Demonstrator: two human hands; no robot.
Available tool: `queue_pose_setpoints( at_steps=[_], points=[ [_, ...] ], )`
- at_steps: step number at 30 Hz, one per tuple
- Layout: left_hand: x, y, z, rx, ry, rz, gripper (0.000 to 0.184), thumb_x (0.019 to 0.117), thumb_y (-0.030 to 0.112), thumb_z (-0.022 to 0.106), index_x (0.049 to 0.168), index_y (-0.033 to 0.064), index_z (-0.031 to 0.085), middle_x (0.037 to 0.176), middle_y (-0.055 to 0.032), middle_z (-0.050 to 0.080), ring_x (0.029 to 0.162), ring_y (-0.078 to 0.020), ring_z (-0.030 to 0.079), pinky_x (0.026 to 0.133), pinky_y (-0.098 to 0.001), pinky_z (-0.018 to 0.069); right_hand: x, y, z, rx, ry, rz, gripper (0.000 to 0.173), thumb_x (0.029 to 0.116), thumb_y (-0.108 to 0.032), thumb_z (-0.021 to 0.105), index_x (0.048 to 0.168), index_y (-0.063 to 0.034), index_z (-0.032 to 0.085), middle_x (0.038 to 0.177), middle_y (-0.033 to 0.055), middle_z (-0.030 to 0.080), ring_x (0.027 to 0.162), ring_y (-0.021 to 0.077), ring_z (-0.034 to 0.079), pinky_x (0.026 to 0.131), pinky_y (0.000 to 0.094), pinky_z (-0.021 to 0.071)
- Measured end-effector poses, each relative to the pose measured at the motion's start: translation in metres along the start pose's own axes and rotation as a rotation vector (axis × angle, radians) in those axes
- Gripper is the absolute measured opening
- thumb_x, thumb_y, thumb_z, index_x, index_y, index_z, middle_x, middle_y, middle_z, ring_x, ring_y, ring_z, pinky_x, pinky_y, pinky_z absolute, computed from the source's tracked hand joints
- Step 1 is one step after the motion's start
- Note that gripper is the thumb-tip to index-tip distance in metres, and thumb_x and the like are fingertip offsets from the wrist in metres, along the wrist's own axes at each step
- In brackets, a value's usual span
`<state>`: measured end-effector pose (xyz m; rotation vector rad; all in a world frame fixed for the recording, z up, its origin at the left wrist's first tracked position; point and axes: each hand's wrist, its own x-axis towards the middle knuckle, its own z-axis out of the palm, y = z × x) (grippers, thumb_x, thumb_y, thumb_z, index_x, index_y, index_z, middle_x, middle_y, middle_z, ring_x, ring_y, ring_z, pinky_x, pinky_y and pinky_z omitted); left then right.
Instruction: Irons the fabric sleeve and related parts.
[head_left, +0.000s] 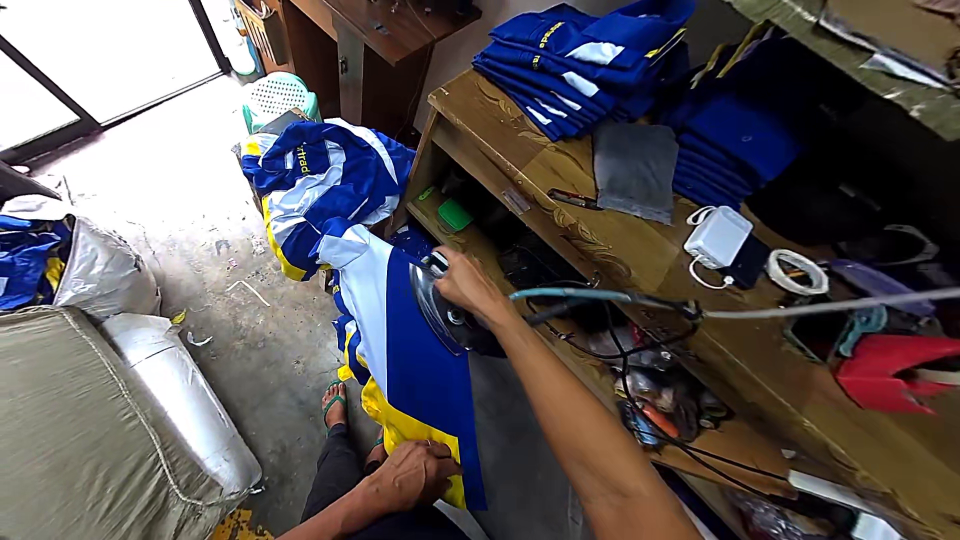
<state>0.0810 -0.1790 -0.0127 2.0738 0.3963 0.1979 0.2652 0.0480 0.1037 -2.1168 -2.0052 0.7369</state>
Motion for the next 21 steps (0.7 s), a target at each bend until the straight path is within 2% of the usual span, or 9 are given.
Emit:
queue_pose_setpoints(
  at_steps=[1, 4, 6, 9, 13, 17, 19, 21],
  points=[
    [-0.001, 0.001, -0.001, -0.006, 0.024, -0.037, 0.024, 0.1015, 0.016, 0.058, 0.119, 0.0067, 0.072, 0.108, -0.0154, 0.072, 0.099, -0.0312, 0.072, 0.086, -0.0483, 0.0586, -0.015, 0.015, -0.001, 0.007, -0.005, 0.040, 0.047, 0.0872, -0.014, 0.074, 0.133, -0.0139, 0.062, 0.104, 0.0209, 0.071, 0.095, 0.0417, 0.070, 0.078, 0.0644, 0.0546],
    [0.004, 0.014, -0.008, 0.045, 0.020, -0.232, 0.029, 0.1020, 0.030, 0.059, 0.112, 0.0044, 0.069, 0.102, -0.0166, 0.072, 0.086, -0.0339, 0.073, 0.073, -0.0529, 0.0589, -0.083, 0.064, -0.001, 0.012, -0.036, 0.186, 0.053, 0.0897, -0.021, 0.072, 0.141, -0.0154, 0.058, 0.117, 0.0189, 0.071, 0.107, 0.0382, 0.069, 0.091, 0.0611, 0.0534],
    [0.014, 0.027, -0.014, 0.129, -0.074, -0.364, 0.041, 0.0999, 0.041, 0.061, 0.116, 0.0038, 0.065, 0.105, -0.0179, 0.072, 0.086, -0.0371, 0.072, 0.073, -0.0565, 0.0576, -0.138, 0.097, 0.001, 0.034, -0.026, 0.281, 0.053, 0.0903, -0.023, 0.072, 0.141, -0.0134, 0.058, 0.122, 0.0189, 0.069, 0.111, 0.0375, 0.068, 0.095, 0.0597, 0.0525],
    [0.028, 0.041, -0.015, 0.234, -0.165, -0.451, 0.055, 0.0974, 0.054, 0.060, 0.122, 0.0050, 0.062, 0.107, -0.0189, 0.071, 0.087, -0.0387, 0.072, 0.073, -0.0566, 0.0572, -0.222, 0.142, 0.002, 0.085, 0.041, 0.436, 0.053, 0.0909, -0.019, 0.073, 0.141, -0.0129, 0.058, 0.122, 0.0208, 0.069, 0.111, 0.0392, 0.068, 0.096, 0.0608, 0.0521],
    [0.044, 0.054, -0.015, 0.303, -0.314, -0.556, 0.051, 0.1033, 0.047, 0.054, 0.131, 0.0046, 0.057, 0.117, -0.0226, 0.068, 0.097, -0.0423, 0.070, 0.080, -0.0584, 0.0561, -0.315, 0.195, 0.008, 0.122, 0.172, 0.605, 0.053, 0.0879, -0.015, 0.078, 0.139, -0.0118, 0.061, 0.120, 0.0259, 0.069, 0.109, 0.0467, 0.067, 0.092, 0.0678, 0.0505],
    [0.054, 0.061, -0.016, 0.391, -0.392, -0.567, 0.038, 0.1109, 0.030, 0.039, 0.131, 0.0026, 0.055, 0.116, -0.0243, 0.068, 0.101, -0.0434, 0.070, 0.084, -0.0576, 0.0554, -0.378, 0.235, 0.013, 0.145, 0.265, 0.679, 0.059, 0.0843, -0.016, 0.082, 0.139, -0.0098, 0.062, 0.121, 0.0290, 0.068, 0.108, 0.0510, 0.066, 0.091, 0.0728, 0.0480],
    [0.055, 0.063, -0.018, 0.400, -0.394, -0.552, 0.035, 0.1107, 0.024, 0.036, 0.129, 0.0008, 0.055, 0.112, -0.0248, 0.069, 0.102, -0.0433, 0.070, 0.085, -0.0574, 0.0553, -0.394, 0.244, 0.012, 0.169, 0.292, 0.692, 0.070, 0.0819, -0.021, 0.086, 0.145, -0.0121, 0.056, 0.124, 0.0313, 0.066, 0.109, 0.0546, 0.064, 0.091, 0.0752, 0.0457],
    [0.053, 0.064, -0.023, 0.369, -0.378, -0.536, 0.041, 0.1086, 0.034, 0.045, 0.134, 0.0016, 0.052, 0.110, -0.0244, 0.070, 0.101, -0.0431, 0.070, 0.086, -0.0580, 0.0551, -0.403, 0.242, 0.011, 0.138, 0.373, 0.691, 0.088, 0.0787, -0.034, 0.088, 0.153, -0.0121, 0.046, 0.119, 0.0369, 0.064, 0.103, 0.0598, 0.063, 0.085, 0.0774, 0.0446]
  ],
)
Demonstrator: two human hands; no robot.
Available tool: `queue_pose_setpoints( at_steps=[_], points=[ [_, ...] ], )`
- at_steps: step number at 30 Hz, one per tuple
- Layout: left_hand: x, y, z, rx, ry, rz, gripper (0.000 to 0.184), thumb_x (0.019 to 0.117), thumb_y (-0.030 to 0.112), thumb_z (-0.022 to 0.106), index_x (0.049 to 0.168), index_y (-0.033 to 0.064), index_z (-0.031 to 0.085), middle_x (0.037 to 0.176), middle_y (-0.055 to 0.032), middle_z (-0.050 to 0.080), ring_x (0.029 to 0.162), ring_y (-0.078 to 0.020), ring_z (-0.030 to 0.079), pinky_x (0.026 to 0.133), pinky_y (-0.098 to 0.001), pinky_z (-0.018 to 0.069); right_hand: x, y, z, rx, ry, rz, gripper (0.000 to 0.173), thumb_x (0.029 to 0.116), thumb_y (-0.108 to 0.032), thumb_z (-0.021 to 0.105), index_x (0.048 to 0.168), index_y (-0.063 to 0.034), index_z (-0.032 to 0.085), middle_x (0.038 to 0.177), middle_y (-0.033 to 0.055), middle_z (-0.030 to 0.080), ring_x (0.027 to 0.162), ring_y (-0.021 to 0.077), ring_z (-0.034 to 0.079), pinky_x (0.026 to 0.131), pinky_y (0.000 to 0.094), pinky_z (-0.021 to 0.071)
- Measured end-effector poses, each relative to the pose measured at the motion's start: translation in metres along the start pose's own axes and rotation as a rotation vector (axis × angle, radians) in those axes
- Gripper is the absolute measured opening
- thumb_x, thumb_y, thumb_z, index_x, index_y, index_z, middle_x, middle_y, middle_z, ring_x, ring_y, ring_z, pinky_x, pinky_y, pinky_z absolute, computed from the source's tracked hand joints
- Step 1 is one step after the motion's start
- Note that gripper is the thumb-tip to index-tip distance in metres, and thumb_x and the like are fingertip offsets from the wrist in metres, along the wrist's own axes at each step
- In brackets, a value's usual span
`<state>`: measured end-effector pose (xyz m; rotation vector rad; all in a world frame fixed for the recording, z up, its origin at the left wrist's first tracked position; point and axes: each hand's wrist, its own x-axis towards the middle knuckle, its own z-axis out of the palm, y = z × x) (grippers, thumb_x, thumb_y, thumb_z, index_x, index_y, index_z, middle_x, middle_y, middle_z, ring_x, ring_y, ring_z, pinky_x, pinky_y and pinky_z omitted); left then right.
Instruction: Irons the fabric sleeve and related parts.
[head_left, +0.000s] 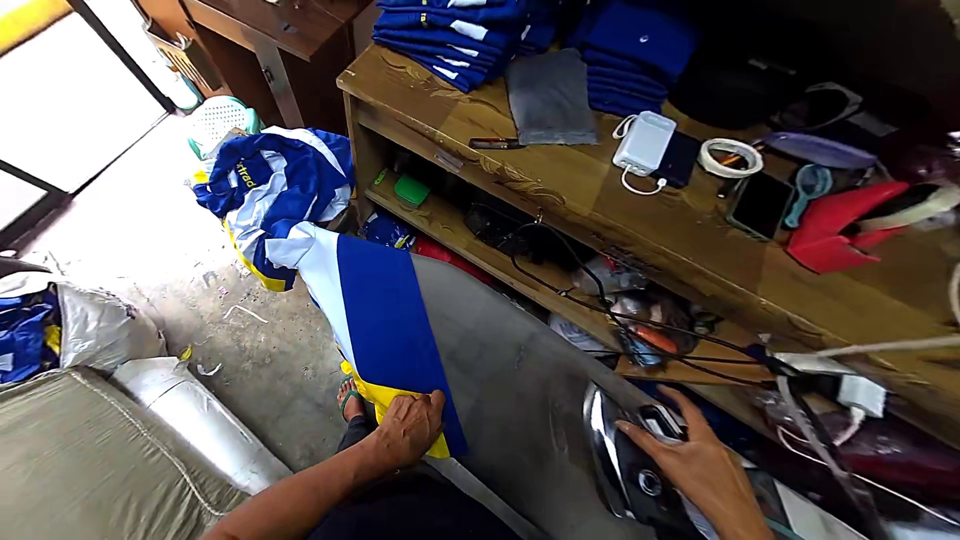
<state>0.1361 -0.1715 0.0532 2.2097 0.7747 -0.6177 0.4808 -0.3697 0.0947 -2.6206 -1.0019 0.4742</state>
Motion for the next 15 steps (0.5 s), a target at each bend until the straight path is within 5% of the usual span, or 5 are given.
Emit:
queue_pose_setpoints(
  at_steps=[3, 5, 8, 12, 15],
  points=[
    [0.000, 0.001, 0.004, -0.005, 0.026, 0.036, 0.055, 0.1019, 0.044, 0.058, 0.142, 0.0066, 0.048, 0.114, -0.0243, 0.068, 0.096, -0.0435, 0.070, 0.081, -0.0586, 0.0560, -0.008, -0.016, 0.004, -0.060, 0.253, -0.214, 0.093, 0.0833, -0.053, 0.071, 0.153, 0.0015, 0.042, 0.116, 0.0339, 0.063, 0.102, 0.0530, 0.062, 0.087, 0.0675, 0.0475],
    [0.003, 0.004, 0.011, 0.018, 0.054, 0.049, 0.040, 0.1052, 0.031, 0.050, 0.137, 0.0071, 0.052, 0.112, -0.0246, 0.068, 0.095, -0.0438, 0.070, 0.078, -0.0585, 0.0563, -0.013, -0.044, 0.022, 0.043, 0.273, -0.373, 0.076, 0.0903, -0.043, 0.066, 0.145, 0.0065, 0.049, 0.117, 0.0330, 0.063, 0.104, 0.0494, 0.062, 0.090, 0.0622, 0.0497],
    [0.014, 0.004, 0.003, -0.014, 0.032, 0.080, 0.031, 0.1076, 0.019, 0.042, 0.130, 0.0027, 0.055, 0.104, -0.0252, 0.070, 0.100, -0.0450, 0.070, 0.084, -0.0609, 0.0546, -0.022, -0.087, 0.071, 0.286, -0.085, -0.399, 0.066, 0.0912, -0.036, 0.069, 0.143, 0.0019, 0.053, 0.114, 0.0220, 0.069, 0.097, 0.0334, 0.071, 0.083, 0.0502, 0.0595],
    [0.028, -0.002, -0.030, -0.228, 0.201, 0.256, 0.033, 0.1065, 0.024, 0.047, 0.127, 0.0000, 0.056, 0.094, -0.0240, 0.070, 0.095, -0.0437, 0.070, 0.085, -0.0620, 0.0537, -0.021, -0.129, 0.123, 0.691, -0.579, -0.289, 0.096, 0.0746, -0.034, 0.086, 0.154, -0.0038, 0.040, 0.132, 0.0132, 0.066, 0.109, 0.0207, 0.071, 0.090, 0.0371, 0.0620],
    [0.039, 0.020, -0.068, -0.293, 0.452, 0.437, 0.028, 0.1066, 0.019, 0.047, 0.122, -0.0017, 0.058, 0.091, -0.0204, 0.070, 0.088, -0.0378, 0.071, 0.079, -0.0562, 0.0561, -0.009, -0.158, 0.132, 1.084, -0.463, -0.186, 0.045, 0.0784, -0.003, 0.076, 0.122, -0.0029, 0.063, 0.103, -0.0002, 0.076, 0.091, 0.0073, 0.073, 0.083, 0.0269, 0.0623]
  ],
)
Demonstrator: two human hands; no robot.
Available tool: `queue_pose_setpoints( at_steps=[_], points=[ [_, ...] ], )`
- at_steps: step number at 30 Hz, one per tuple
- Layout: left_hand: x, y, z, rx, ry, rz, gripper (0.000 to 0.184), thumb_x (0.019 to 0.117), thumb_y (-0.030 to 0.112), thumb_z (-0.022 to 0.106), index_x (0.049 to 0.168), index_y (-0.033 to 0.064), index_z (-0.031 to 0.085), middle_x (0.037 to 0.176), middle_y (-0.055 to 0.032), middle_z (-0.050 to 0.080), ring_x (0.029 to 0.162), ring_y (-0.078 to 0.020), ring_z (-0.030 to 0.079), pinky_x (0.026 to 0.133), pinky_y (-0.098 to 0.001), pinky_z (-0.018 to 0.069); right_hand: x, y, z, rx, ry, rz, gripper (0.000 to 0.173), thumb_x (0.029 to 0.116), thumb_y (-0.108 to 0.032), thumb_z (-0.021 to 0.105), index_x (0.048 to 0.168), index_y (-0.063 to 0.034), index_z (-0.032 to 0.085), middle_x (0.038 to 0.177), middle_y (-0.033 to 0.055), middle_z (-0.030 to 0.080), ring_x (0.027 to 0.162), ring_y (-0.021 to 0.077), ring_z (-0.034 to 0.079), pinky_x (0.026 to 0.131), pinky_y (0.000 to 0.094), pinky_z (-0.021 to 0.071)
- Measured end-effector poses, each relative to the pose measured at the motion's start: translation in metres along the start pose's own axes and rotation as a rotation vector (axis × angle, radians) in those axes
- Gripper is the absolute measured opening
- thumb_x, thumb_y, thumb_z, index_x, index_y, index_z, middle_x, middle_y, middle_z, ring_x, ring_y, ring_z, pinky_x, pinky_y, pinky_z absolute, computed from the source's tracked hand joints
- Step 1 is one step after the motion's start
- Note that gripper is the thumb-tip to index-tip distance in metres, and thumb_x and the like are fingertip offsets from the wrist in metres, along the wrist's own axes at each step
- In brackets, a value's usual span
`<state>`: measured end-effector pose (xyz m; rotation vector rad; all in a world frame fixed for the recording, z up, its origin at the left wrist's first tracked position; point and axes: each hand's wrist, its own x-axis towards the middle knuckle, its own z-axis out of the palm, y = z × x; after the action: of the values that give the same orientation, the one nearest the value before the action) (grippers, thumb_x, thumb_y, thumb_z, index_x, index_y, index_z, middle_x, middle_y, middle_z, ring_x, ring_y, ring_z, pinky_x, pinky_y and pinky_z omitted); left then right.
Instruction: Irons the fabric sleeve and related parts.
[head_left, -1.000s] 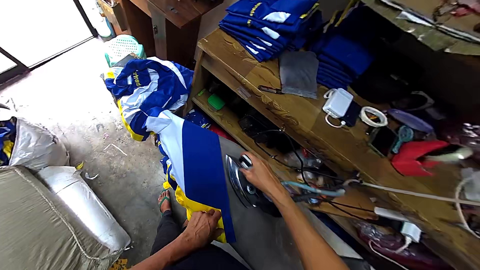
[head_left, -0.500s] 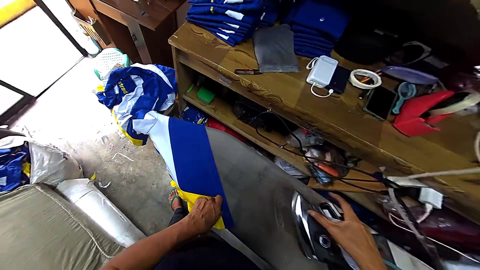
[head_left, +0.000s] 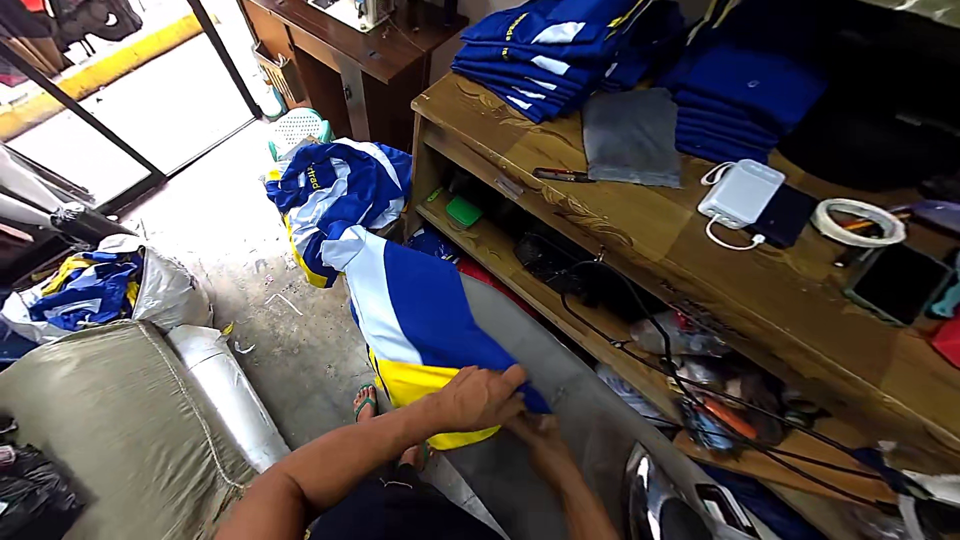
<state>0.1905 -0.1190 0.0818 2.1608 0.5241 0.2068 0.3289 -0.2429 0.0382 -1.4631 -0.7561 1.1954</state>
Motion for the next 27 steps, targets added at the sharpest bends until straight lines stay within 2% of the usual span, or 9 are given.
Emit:
queue_pose_setpoints(
  at_steps=[2, 4, 6, 9, 12, 14, 19, 23, 27],
  points=[
    [0.024, 0.006, -0.012, -0.048, 0.110, 0.118, 0.027, 0.1057, 0.015, 0.048, 0.122, -0.0030, 0.059, 0.097, -0.0194, 0.071, 0.088, -0.0339, 0.072, 0.079, -0.0519, 0.0577, 0.023, -0.017, -0.003, 0.163, 0.155, -0.061, 0.027, 0.0838, 0.005, 0.066, 0.109, -0.0050, 0.067, 0.094, -0.0029, 0.076, 0.086, 0.0064, 0.072, 0.079, 0.0275, 0.0623],
    [0.035, 0.002, -0.025, -0.120, 0.155, 0.129, 0.034, 0.1057, 0.018, 0.053, 0.133, -0.0013, 0.057, 0.114, -0.0173, 0.072, 0.099, -0.0298, 0.073, 0.089, -0.0495, 0.0582, 0.043, -0.029, -0.018, 0.198, 0.321, -0.018, 0.028, 0.0921, 0.006, 0.062, 0.120, -0.0008, 0.059, 0.101, 0.0016, 0.073, 0.090, 0.0095, 0.072, 0.082, 0.0297, 0.0634],
    [0.029, -0.018, -0.041, -0.055, 0.259, 0.015, 0.041, 0.1046, 0.025, 0.057, 0.139, 0.0030, 0.057, 0.131, -0.0135, 0.068, 0.118, -0.0268, 0.068, 0.103, -0.0486, 0.0536, 0.058, -0.021, -0.035, 0.160, 0.447, 0.121, 0.025, 0.0948, 0.003, 0.064, 0.119, 0.0003, 0.058, 0.096, 0.0053, 0.073, 0.082, 0.0115, 0.073, 0.073, 0.0302, 0.0642],
    [0.007, -0.083, -0.078, 0.205, 0.477, -0.317, 0.037, 0.1041, 0.026, 0.055, 0.132, 0.0045, 0.065, 0.138, -0.0150, 0.065, 0.133, -0.0305, 0.058, 0.112, -0.0527, 0.0436, 0.068, 0.002, -0.048, 0.045, 0.419, 0.337, 0.030, 0.0964, 0.000, 0.065, 0.124, 0.0013, 0.054, 0.093, 0.0118, 0.071, 0.072, 0.0172, 0.072, 0.059, 0.0339, 0.0620],
    [-0.012, -0.154, -0.124, 0.377, 0.444, -0.645, 0.056, 0.1074, 0.040, 0.046, 0.152, 0.0077, 0.049, 0.162, -0.0159, 0.041, 0.153, -0.0385, 0.030, 0.120, -0.0671, 0.0234, 0.073, -0.003, -0.046, 0.037, 0.338, 0.391, 0.026, 0.1020, -0.009, 0.060, 0.126, 0.0003, 0.054, 0.090, 0.0133, 0.071, 0.064, 0.0204, 0.071, 0.052, 0.0367, 0.0609],
    [-0.013, -0.194, -0.142, 0.441, 0.392, -0.693, 0.067, 0.1076, 0.052, 0.038, 0.159, 0.0092, 0.037, 0.168, -0.0134, 0.030, 0.157, -0.0397, 0.020, 0.119, -0.0727, 0.0145, 0.078, -0.009, -0.040, 0.044, 0.342, 0.395, 0.024, 0.1037, -0.014, 0.060, 0.122, 0.0003, 0.057, 0.087, 0.0128, 0.072, 0.062, 0.0202, 0.071, 0.050, 0.0362, 0.0605],
    [0.008, -0.236, -0.159, 0.604, 0.368, -0.573, 0.066, 0.1073, 0.054, 0.035, 0.159, 0.0117, 0.039, 0.167, -0.0090, 0.033, 0.157, -0.0371, 0.021, 0.118, -0.0741, 0.0107, 0.087, -0.008, -0.042, -0.061, 0.420, 0.283, 0.014, 0.0976, -0.003, 0.066, 0.109, 0.0043, 0.063, 0.082, 0.0106, 0.072, 0.058, 0.0158, 0.069, 0.049, 0.0318, 0.0595],
    [0.010, -0.215, -0.116, 0.677, 0.517, -0.463, 0.072, 0.1007, 0.054, 0.048, 0.157, 0.0106, 0.042, 0.168, -0.0137, 0.029, 0.157, -0.0404, 0.016, 0.120, -0.0746, 0.0091, 0.061, 0.003, -0.054, -0.352, 0.386, 0.287, 0.034, 0.0921, -0.004, 0.073, 0.121, 0.0049, 0.060, 0.087, 0.0156, 0.070, 0.058, 0.0200, 0.069, 0.052, 0.0377, 0.0614],
    [-0.017, -0.141, 0.002, 0.526, 0.288, -0.144, 0.063, 0.0994, 0.055, 0.052, 0.155, 0.0253, 0.047, 0.168, -0.0057, 0.033, 0.158, -0.0342, 0.021, 0.121, -0.0727, 0.0149, 0.021, -0.026, -0.072, -0.878, 0.296, 0.072, 0.048, 0.0911, -0.013, 0.075, 0.133, 0.0013, 0.057, 0.099, 0.0189, 0.073, 0.083, 0.0315, 0.074, 0.074, 0.0518, 0.0608]
  ],
)
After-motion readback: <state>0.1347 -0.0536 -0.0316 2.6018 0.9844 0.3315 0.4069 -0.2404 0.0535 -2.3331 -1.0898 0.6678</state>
